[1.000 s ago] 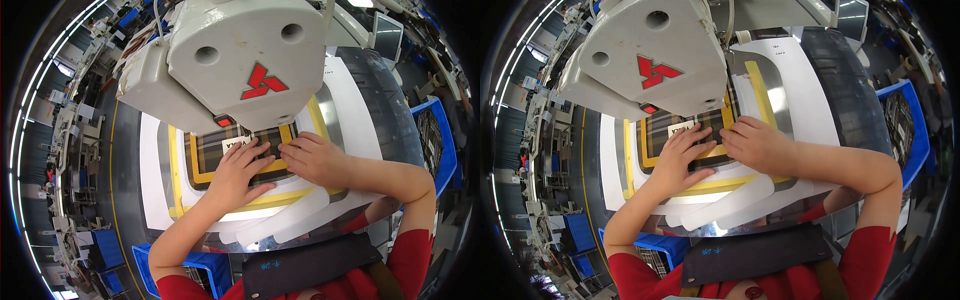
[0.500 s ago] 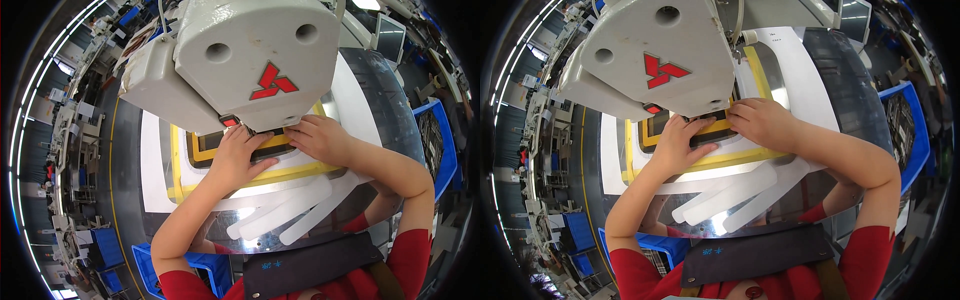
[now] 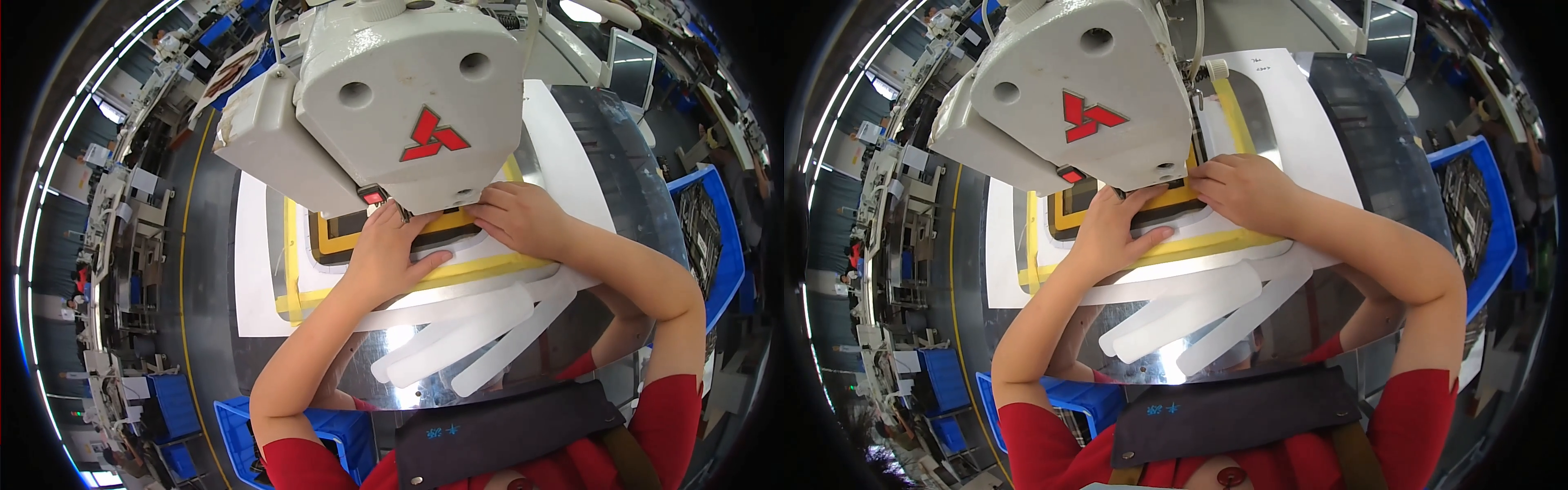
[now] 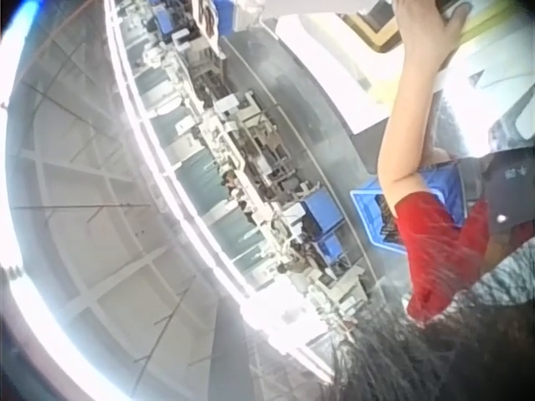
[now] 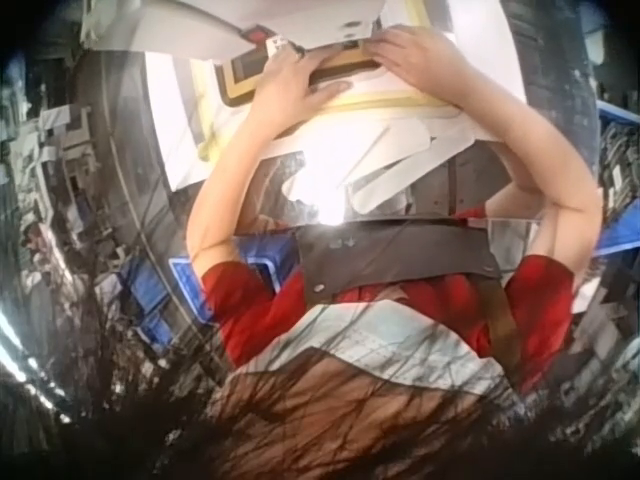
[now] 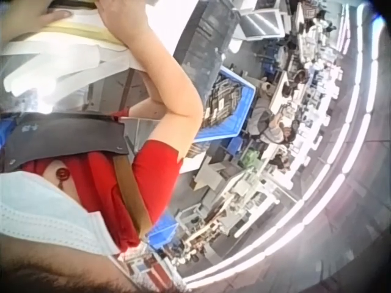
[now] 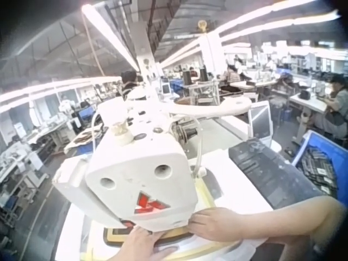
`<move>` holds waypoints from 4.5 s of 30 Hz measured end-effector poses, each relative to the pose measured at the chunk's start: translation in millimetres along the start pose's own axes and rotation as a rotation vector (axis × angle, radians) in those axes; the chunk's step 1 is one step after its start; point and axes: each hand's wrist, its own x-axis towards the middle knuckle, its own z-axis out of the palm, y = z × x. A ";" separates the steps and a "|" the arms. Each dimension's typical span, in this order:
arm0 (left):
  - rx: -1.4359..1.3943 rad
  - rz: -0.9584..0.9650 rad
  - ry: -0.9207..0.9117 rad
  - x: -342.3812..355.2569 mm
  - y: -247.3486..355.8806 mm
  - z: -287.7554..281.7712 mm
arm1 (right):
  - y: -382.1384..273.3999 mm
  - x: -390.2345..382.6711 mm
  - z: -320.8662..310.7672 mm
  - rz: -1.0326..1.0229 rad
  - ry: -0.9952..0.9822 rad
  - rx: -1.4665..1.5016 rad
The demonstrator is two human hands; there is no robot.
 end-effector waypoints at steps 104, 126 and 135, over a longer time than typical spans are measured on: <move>-0.208 0.003 0.012 -91.6 79.1 -43.6 | -108.5 -4.9 -55.0 0.163 -0.206 0.662; -0.773 -0.222 -0.393 -28.4 123.9 -59.1 | -116.1 -22.9 -146.8 0.571 -0.307 0.513; -0.486 -0.175 -0.081 -47.1 101.4 -51.8 | -89.3 -13.7 -104.0 0.869 -0.604 0.615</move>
